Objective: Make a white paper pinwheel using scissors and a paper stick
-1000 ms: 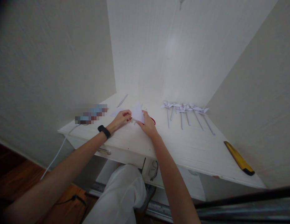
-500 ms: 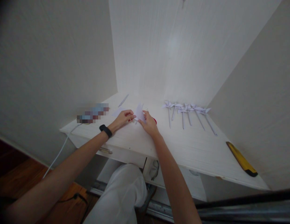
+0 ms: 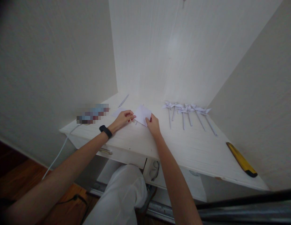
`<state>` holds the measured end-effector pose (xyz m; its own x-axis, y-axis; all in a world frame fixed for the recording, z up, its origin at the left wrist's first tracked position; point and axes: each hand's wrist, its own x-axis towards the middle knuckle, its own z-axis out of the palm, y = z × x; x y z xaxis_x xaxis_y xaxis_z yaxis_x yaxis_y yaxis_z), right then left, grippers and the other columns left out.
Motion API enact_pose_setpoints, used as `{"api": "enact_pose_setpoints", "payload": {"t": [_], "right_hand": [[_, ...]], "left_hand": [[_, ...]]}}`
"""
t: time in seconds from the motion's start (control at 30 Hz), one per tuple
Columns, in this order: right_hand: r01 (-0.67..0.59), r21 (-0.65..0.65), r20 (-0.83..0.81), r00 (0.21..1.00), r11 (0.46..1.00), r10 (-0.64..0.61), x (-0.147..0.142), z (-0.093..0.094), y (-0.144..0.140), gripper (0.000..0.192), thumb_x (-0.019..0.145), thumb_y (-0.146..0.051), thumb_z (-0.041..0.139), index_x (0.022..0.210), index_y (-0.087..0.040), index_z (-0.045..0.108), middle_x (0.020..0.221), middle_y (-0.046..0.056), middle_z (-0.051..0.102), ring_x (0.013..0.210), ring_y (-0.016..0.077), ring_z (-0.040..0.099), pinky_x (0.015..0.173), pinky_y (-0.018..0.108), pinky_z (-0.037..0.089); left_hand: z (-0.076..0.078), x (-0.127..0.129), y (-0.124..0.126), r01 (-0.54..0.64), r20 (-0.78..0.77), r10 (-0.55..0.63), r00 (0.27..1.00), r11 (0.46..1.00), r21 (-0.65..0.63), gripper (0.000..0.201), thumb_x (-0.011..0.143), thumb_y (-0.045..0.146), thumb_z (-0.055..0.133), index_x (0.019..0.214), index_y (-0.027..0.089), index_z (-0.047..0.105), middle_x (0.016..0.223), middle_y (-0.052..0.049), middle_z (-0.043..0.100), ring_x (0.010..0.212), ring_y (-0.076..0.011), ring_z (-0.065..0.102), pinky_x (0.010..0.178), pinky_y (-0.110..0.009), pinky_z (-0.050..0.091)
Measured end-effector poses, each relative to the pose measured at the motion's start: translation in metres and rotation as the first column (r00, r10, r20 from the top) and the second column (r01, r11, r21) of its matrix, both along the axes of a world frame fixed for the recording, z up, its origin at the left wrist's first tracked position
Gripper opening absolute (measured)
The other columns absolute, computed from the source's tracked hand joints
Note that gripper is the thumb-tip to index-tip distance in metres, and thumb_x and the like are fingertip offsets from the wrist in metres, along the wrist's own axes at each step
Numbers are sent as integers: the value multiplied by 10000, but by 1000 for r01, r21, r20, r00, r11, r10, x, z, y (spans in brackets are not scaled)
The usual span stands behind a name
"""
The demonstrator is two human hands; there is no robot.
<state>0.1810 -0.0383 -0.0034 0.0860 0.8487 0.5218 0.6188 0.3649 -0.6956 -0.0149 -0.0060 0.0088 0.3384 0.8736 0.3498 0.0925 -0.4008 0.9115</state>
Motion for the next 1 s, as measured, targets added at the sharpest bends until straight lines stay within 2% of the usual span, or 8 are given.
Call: {"api": "enact_pose_setpoints", "payload": {"t": [0.13,0.27,0.47,0.7,0.9,1.0], "right_hand": [[-37,-69,-127,992,997,28,-1,1,1,215,675,-304,544,818,-154,599,747,39,637,638,164,520,615,296,436],[-138,-68,-253,960,988,117,-2,2,1,281,633,-300,607,869,-149,619,858,67,683,725,190,584,670,331,478],[-214,-86,-359,918,973,170,-2,0,1,325,636,-332,644,898,-140,632,945,100,697,819,223,624,732,370,503],[-217,-90,-378,910,972,168,-2,0,-1,338,653,-338,659,924,-138,632,988,122,697,860,236,637,792,392,496],[-127,-151,-416,908,980,53,-9,4,-12,329,646,-337,695,915,-155,641,962,122,704,882,230,639,773,374,508],[-206,-165,-343,929,965,140,-12,5,-15,300,706,-337,649,954,-168,655,944,98,713,838,213,655,742,352,519]], "left_hand": [[-1,-1,2,-37,16,37,999,999,7,247,703,371,681,714,148,576,588,8,573,515,-87,485,502,-214,361],[-3,-2,4,-61,45,61,997,998,-3,241,700,363,682,735,156,563,625,4,587,541,-94,518,500,-210,370],[-3,-2,4,-77,59,77,995,997,-11,230,711,352,668,756,155,557,669,-7,603,604,-110,575,518,-208,398],[-2,3,-1,151,50,-145,988,976,-159,324,697,354,696,893,146,545,759,-45,648,670,-131,620,520,-207,418],[4,4,-10,251,134,-224,965,938,-238,368,672,310,719,936,154,515,790,-35,646,691,-133,639,540,-211,413],[3,3,-11,291,92,-277,957,928,-233,337,672,286,715,932,152,548,804,-32,653,698,-119,624,565,-211,411]]}}
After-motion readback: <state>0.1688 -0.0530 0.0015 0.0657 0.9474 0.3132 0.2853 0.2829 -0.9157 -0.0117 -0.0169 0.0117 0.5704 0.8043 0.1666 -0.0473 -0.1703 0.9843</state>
